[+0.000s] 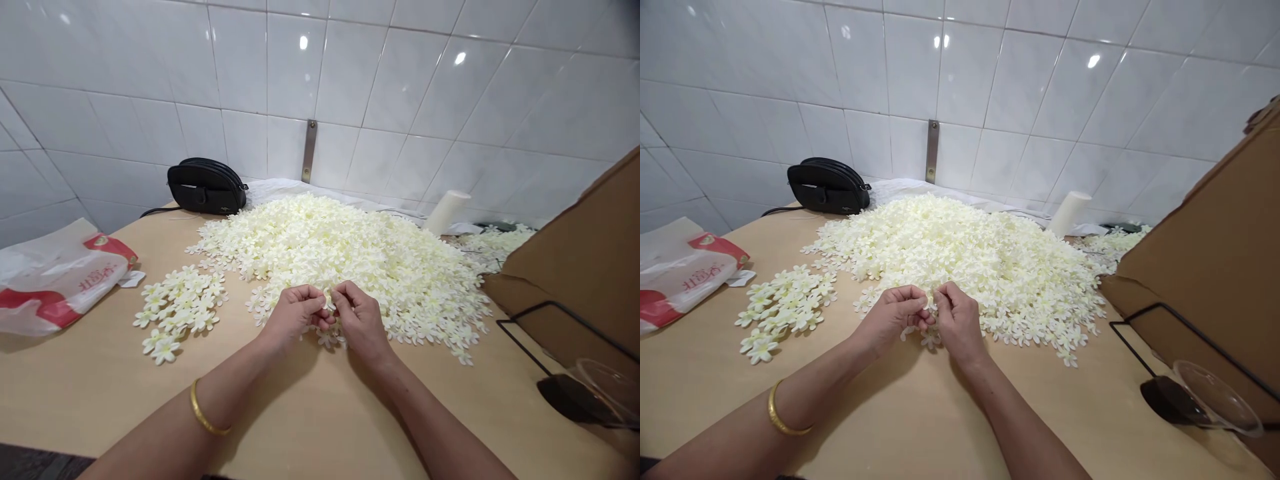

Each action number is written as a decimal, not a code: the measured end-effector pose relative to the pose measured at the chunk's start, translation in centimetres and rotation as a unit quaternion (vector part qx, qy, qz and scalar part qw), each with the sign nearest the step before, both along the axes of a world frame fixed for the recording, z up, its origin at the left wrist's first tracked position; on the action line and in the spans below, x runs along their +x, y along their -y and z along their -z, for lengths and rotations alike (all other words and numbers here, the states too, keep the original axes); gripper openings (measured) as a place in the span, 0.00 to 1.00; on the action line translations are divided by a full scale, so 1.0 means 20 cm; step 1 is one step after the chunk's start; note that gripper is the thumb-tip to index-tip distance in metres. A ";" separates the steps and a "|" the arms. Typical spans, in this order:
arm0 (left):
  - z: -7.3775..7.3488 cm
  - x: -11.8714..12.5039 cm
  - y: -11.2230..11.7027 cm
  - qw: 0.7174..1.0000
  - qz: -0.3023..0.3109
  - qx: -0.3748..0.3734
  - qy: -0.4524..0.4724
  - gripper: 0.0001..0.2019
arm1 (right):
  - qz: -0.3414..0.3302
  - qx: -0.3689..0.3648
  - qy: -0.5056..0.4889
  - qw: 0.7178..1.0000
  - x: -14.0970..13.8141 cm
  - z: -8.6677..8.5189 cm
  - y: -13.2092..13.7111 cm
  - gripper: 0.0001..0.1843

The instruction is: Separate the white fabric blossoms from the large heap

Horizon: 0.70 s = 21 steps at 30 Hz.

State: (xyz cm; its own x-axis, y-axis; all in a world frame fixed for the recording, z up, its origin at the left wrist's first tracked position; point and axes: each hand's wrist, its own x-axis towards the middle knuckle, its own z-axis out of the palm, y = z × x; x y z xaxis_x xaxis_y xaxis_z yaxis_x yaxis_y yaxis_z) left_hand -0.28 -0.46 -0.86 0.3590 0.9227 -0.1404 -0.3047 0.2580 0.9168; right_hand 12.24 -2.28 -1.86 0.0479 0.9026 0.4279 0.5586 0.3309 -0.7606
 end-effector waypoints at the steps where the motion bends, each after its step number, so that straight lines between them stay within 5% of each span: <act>1: 0.00 0.00 0.00 1.000 -0.004 -0.010 0.004 0.06 | 0.008 0.008 -0.007 1.000 0.00 0.00 0.00 0.09; 6: -0.01 -0.01 0.01 0.999 -0.020 0.016 -0.019 0.07 | 0.017 0.090 0.018 0.996 0.01 -0.04 0.03 0.06; 14: -0.01 -0.02 0.00 0.999 0.009 0.037 -0.005 0.13 | -0.097 0.001 0.010 0.995 0.01 -0.07 0.06 0.11; 21: 0.00 -0.03 0.00 0.997 0.068 0.044 0.017 0.11 | -0.055 0.038 0.089 0.994 0.04 -0.05 0.04 0.12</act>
